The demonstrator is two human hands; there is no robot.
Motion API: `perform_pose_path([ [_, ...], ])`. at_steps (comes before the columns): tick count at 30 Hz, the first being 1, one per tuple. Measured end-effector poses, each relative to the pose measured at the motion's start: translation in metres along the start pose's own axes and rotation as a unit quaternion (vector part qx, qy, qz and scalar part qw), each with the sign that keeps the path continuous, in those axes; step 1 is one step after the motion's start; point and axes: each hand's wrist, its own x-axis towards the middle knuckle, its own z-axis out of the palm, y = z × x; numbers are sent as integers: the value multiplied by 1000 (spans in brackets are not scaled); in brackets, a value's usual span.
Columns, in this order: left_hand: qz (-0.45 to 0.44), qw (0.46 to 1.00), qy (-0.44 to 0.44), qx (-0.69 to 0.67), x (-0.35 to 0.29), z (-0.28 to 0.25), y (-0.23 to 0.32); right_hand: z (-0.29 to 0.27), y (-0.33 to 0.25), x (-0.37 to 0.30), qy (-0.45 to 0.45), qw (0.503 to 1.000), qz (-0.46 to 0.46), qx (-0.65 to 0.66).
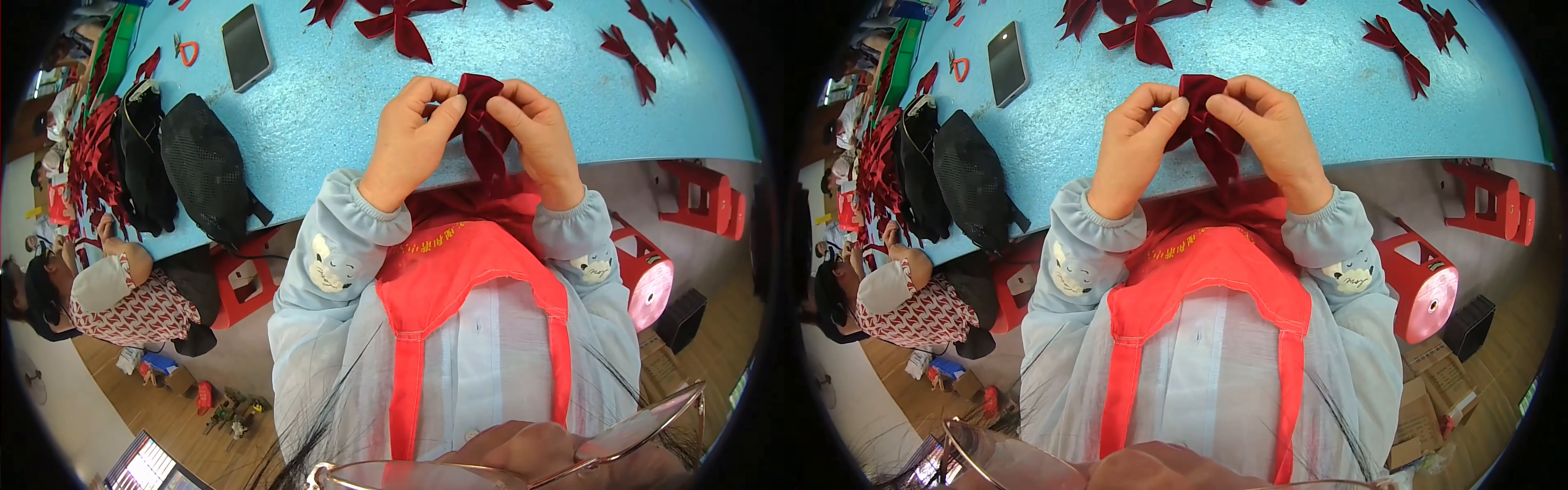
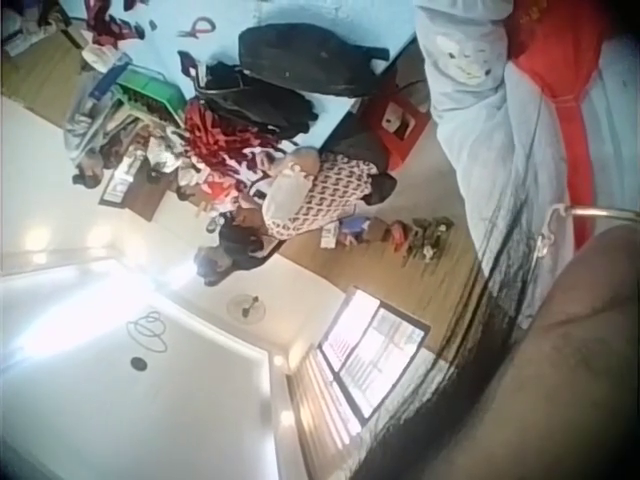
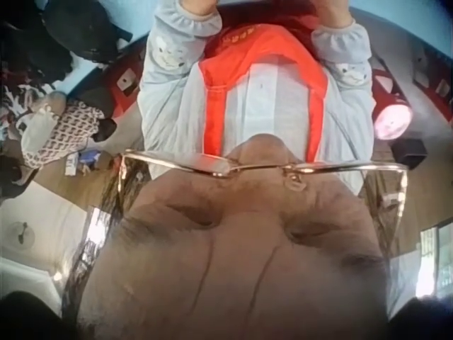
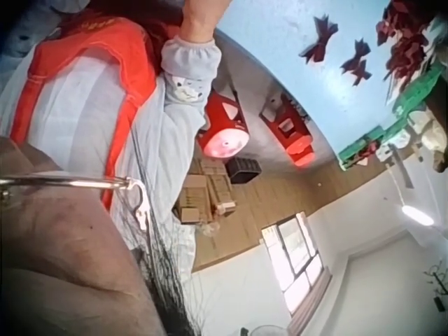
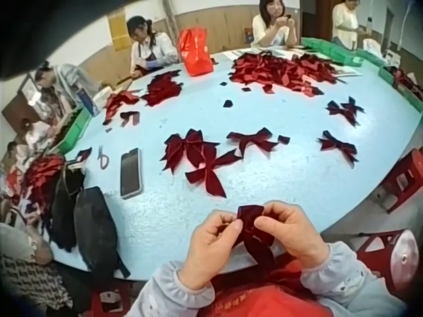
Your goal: Assembling and inspecting red fabric bows at a workbench.
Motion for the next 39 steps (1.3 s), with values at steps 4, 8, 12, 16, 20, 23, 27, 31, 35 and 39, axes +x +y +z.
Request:
perform_pose_path([
  [4,-21,996,28,-78,1,7,2,-6,-1,1,-27,999,17,-19],
  [8,14,997,52,-48,4,15,-4,1,-8,-5,4,999,-14,-46],
  [12,40,996,73,-15,6,19,-13,-2,-13,-11,-42,980,-58,-187],
  [16,34,999,23,-4,6,22,-8,-8,-20,-8,-66,958,-102,-258],
  [20,234,951,62,194,13,26,-9,-12,-21,-1,12,999,3,-50],
  [23,185,954,104,211,-7,12,-1,-21,-9,3,100,992,7,81],
  [27,4,994,44,97,-18,18,3,-14,-8,4,110,966,8,235],
  [31,-133,980,-21,-150,-9,34,3,2,-9,-4,87,967,9,239],
  [35,-159,966,-45,-200,-8,36,9,12,-13,-9,98,983,-79,134],
  [39,-154,976,-47,-144,-7,36,9,4,-5,-10,69,988,-73,114],
])
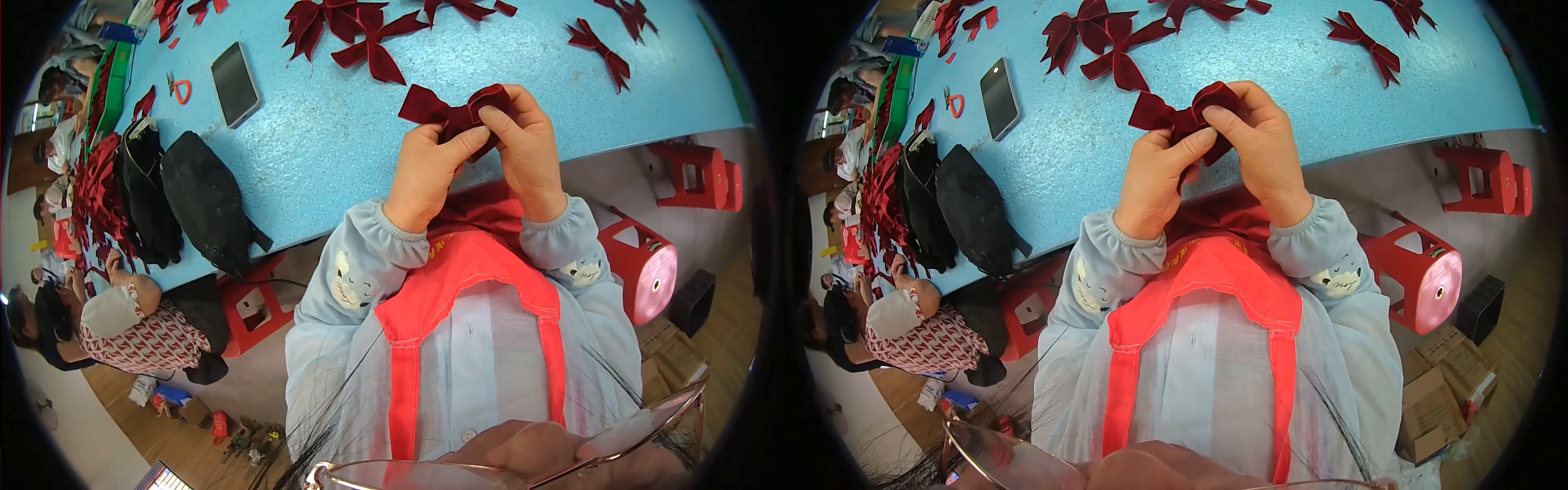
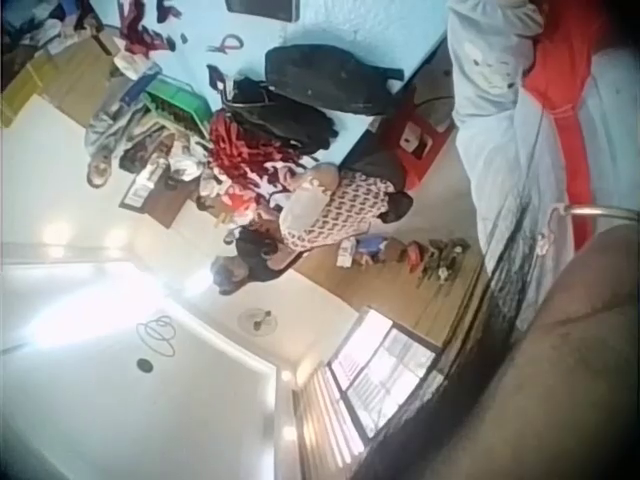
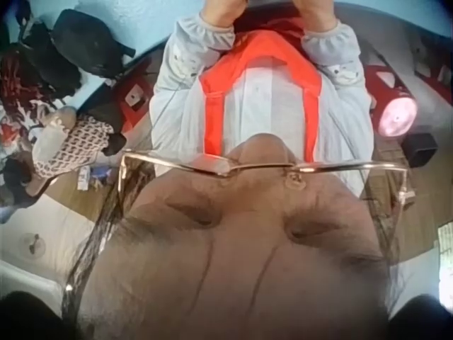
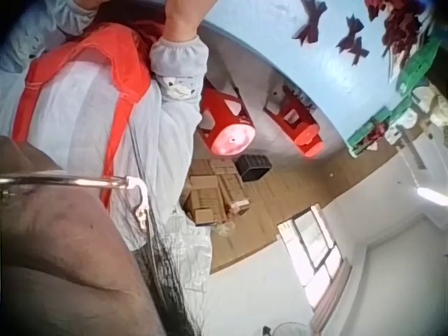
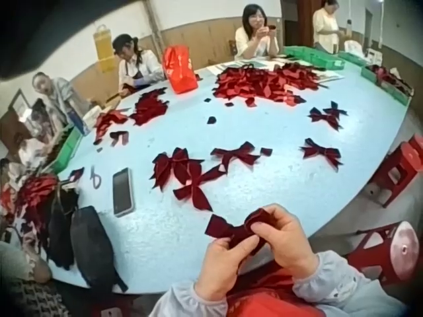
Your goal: Assembling and inspecting red fabric bows at a workbench.
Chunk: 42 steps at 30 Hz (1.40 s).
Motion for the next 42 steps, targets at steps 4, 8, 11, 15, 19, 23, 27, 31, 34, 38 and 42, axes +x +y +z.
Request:
perform_pose_path([
  [4,-10,993,-17,114,-3,-4,6,-9,0,-2,32,998,47,24],
  [8,-31,986,-44,155,-2,-11,7,-17,4,0,6,997,79,26],
  [11,-20,991,-58,121,-1,-15,6,-14,-1,0,-11,997,68,25],
  [15,30,999,-43,-2,2,-20,0,-16,2,1,-31,997,63,18],
  [19,67,992,24,-100,5,-22,-9,-11,-5,-2,-28,999,37,-23],
  [23,82,991,42,-100,3,-21,-10,-19,8,3,-27,998,57,-1],
  [27,67,984,53,-154,-2,-16,-3,-14,5,2,3,997,70,18],
  [31,77,987,53,-132,-6,-20,3,-15,6,3,-9,998,28,-56],
  [34,79,987,47,-133,-10,-30,5,-16,8,1,-23,996,-2,-91],
  [38,43,996,76,-9,-7,-38,5,-10,7,-1,-36,992,-42,-110],
  [42,65,994,57,-72,-8,-36,5,-15,12,-1,-3,998,3,-63],
])
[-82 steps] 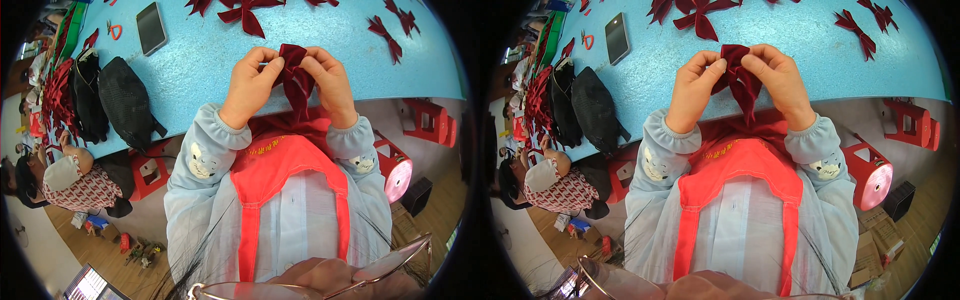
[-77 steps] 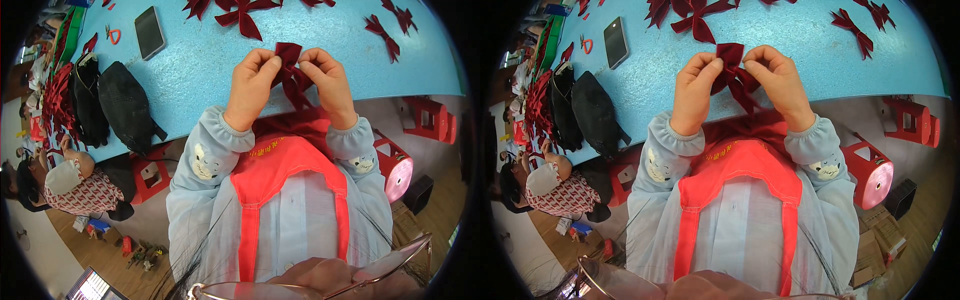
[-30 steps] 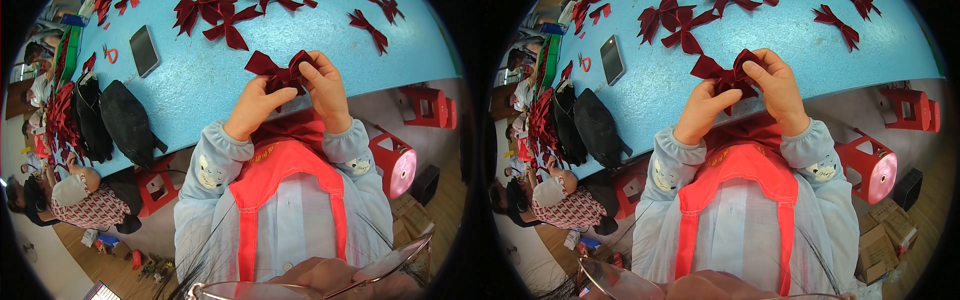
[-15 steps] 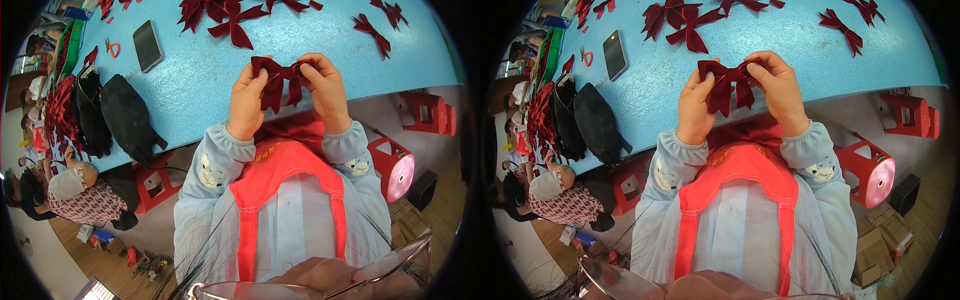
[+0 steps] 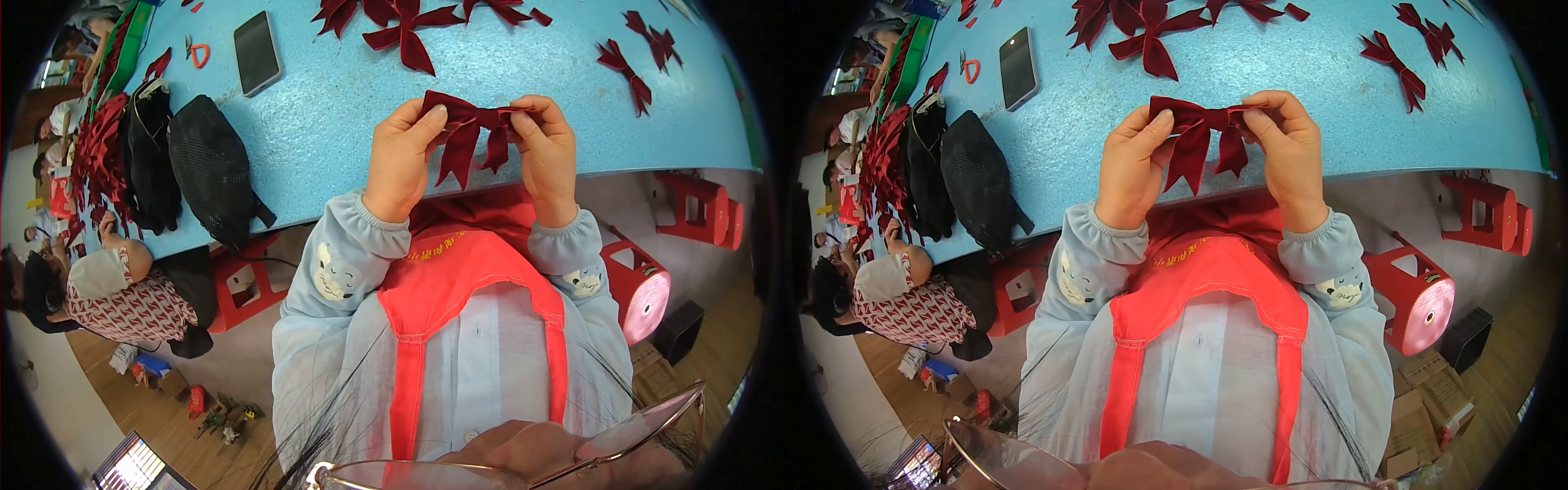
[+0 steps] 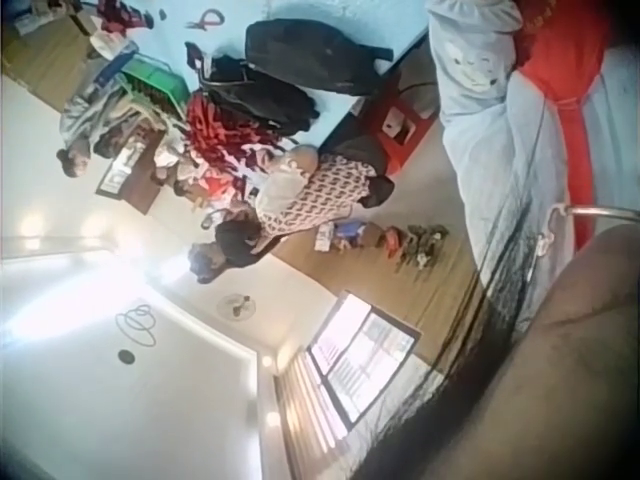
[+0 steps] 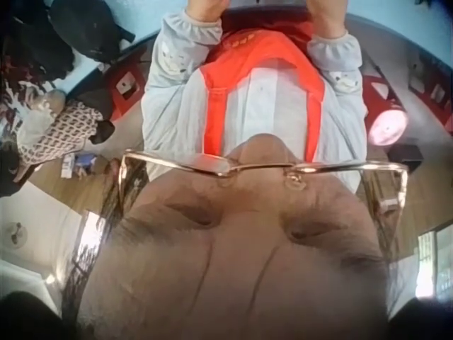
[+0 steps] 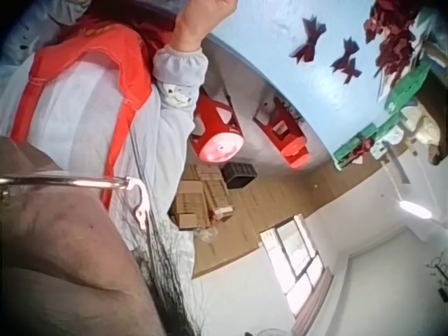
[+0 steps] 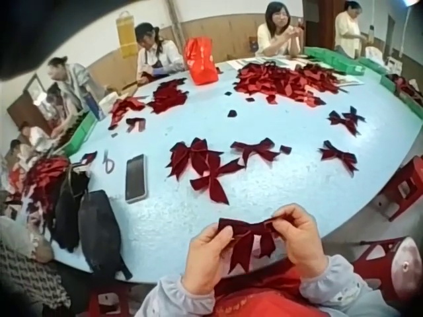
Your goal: Assembling and inspecting red fabric bows at a workbench.
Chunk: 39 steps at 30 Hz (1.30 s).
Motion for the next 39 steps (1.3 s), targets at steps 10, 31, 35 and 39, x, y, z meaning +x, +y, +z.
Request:
perform_pose_path([
  [10,41,999,6,-27,5,5,-14,5,-3,1,-26,997,45,56],
  [31,427,613,-62,661,-5,-3,-47,-10,-9,51,-281,782,-196,-521],
  [35,430,603,-69,668,-4,-8,-52,-10,-11,57,-305,765,-171,-540],
  [39,421,630,-78,648,-4,-9,-48,-10,-16,62,-342,770,-196,-502],
])
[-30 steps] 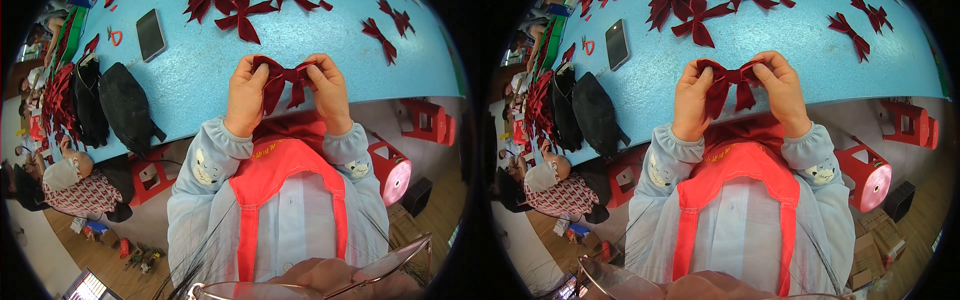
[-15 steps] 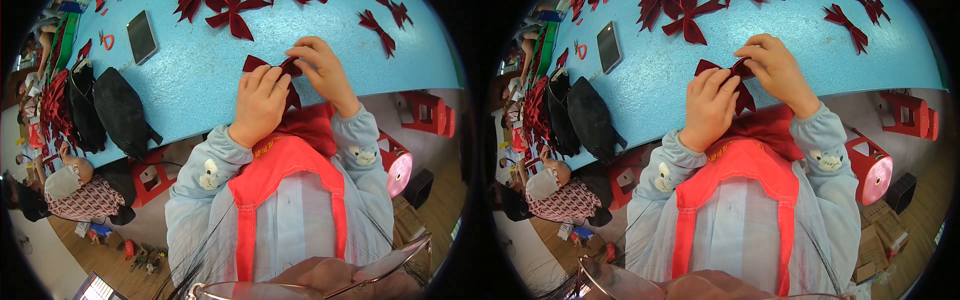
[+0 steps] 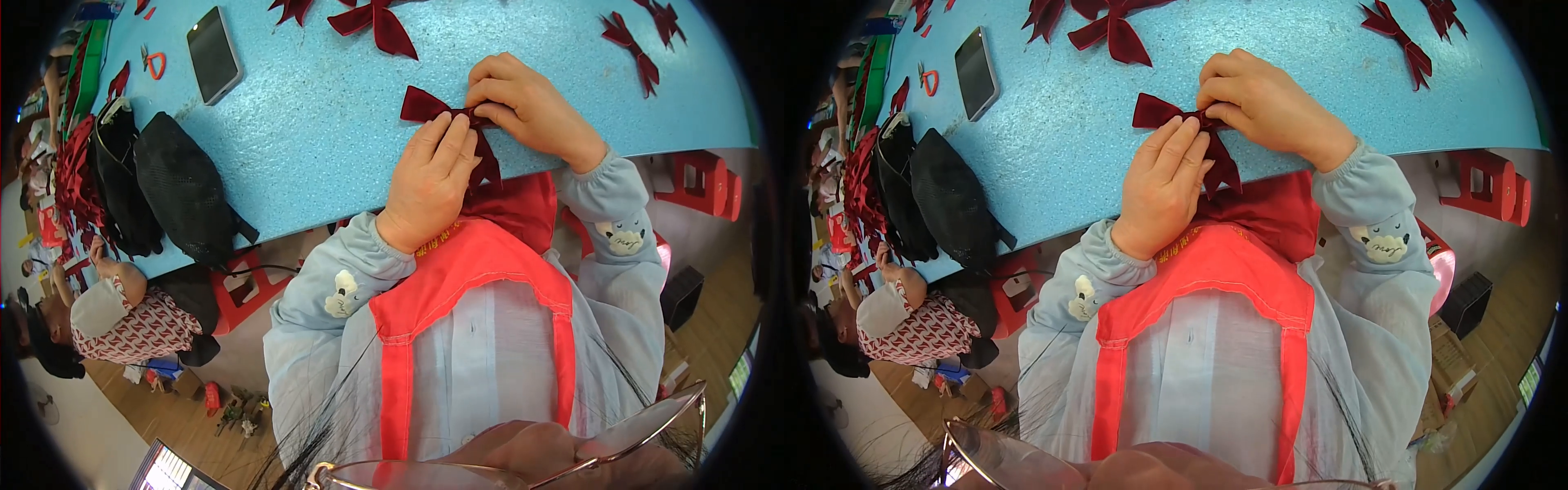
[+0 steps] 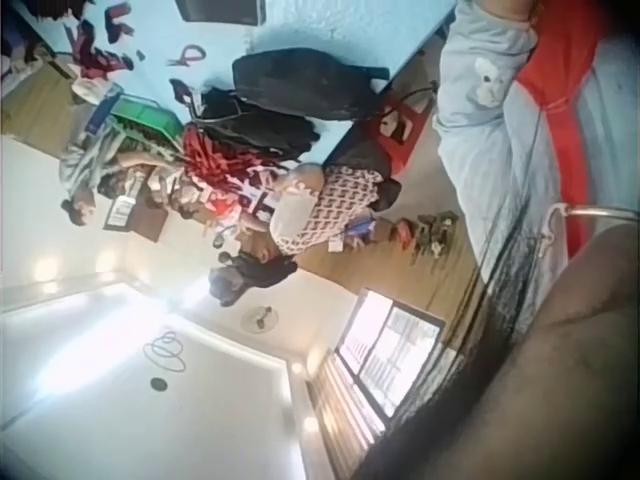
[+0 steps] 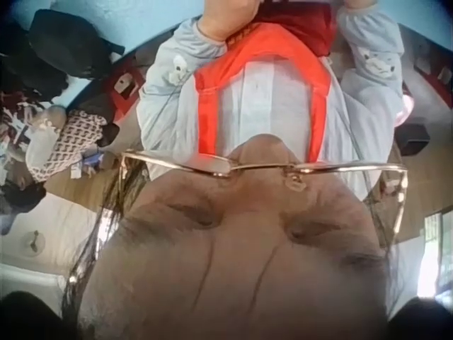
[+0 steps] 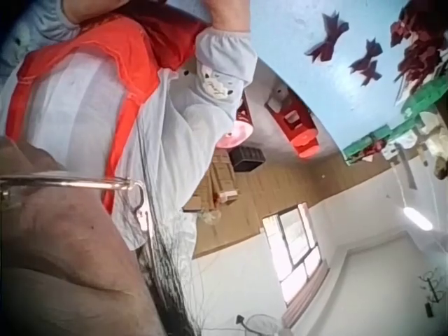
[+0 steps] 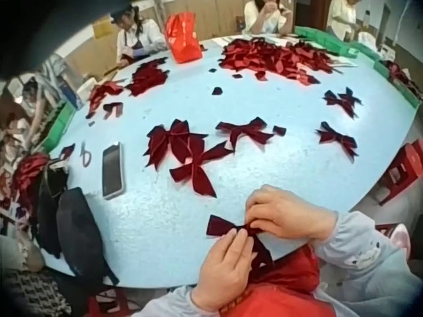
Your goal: Assembling and inspecting red fabric bows at a workbench.
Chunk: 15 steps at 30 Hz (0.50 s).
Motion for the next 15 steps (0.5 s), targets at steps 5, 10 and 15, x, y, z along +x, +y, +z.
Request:
perform_pose_path([
  [5,17,1000,-3,-6,4,2,-6,-4,3,5,-25,999,-34,-6],
  [10,41,999,-19,17,-2,3,-6,-8,-1,16,-81,996,-2,20],
  [15,53,997,-31,37,-3,2,-6,6,0,24,-63,997,6,-37],
])
